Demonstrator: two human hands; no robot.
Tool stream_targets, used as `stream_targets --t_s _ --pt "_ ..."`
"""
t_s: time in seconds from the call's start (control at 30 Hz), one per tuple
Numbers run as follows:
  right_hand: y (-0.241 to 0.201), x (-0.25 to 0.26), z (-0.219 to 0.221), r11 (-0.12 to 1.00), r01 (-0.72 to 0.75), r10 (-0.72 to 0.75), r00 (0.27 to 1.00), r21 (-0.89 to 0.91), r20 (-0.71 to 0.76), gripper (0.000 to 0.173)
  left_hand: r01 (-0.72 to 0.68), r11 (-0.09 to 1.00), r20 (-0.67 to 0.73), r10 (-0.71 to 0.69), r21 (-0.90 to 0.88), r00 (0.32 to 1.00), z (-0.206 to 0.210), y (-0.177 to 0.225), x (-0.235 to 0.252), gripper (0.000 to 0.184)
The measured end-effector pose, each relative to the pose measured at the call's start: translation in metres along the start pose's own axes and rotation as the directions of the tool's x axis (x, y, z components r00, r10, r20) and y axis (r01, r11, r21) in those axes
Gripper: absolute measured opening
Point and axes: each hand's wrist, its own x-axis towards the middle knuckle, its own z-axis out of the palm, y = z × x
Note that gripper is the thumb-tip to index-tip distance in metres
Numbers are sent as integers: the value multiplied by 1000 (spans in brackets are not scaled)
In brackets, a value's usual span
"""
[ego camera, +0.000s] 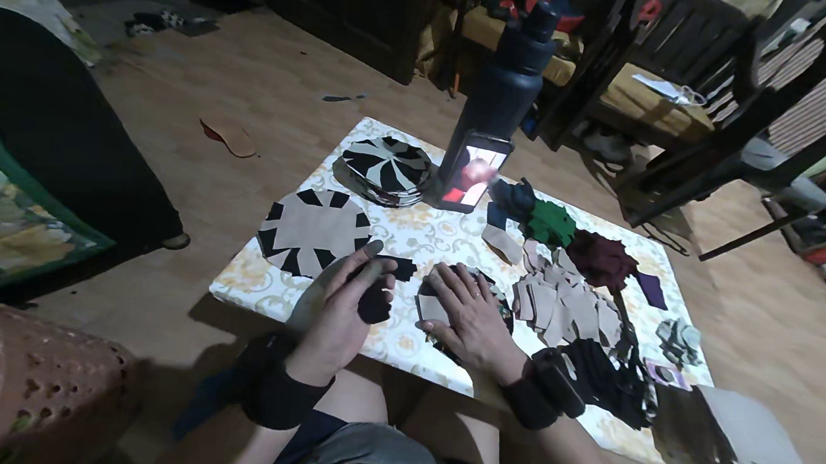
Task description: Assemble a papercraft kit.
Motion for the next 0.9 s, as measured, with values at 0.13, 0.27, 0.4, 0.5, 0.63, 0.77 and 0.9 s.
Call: stream_targets --t_s 0.13,0.27,0.4,0.5,0.63,0.77,0.9 --pt "-24 1 9 968 -248 246 967 -25 -69 85 150 968 67 -139 -202 988 2 4 -7 31" --pt "-33 -2 12 946 -324 319 942 -26 -106 87 170 968 104 -153 -185 983 4 -2 -12 36" --pt "-45 -8 -3 977 -148 197 905 155 -377 67 65 994 129 -54 -87 990 3 -9 -19 38" --pt "-74 -14 -13 836 110 191 861 537 -472 46 -10 999 115 13 -34 993 4 -15 -24 38" --pt "-99 -9 2 566 269 285 823 779 -491 38 -89 996 130 92 -24 987 12 -25 -29 35" --pt "-92 -8 -2 500 335 323 783 799 -531 30 -66 996 218 77 -58 973 9 -28 -35 42" --pt "-77 -14 -15 453 293 340 816 842 -467 26 -54 999 171 55 -7 984 1 -31 -31 44"
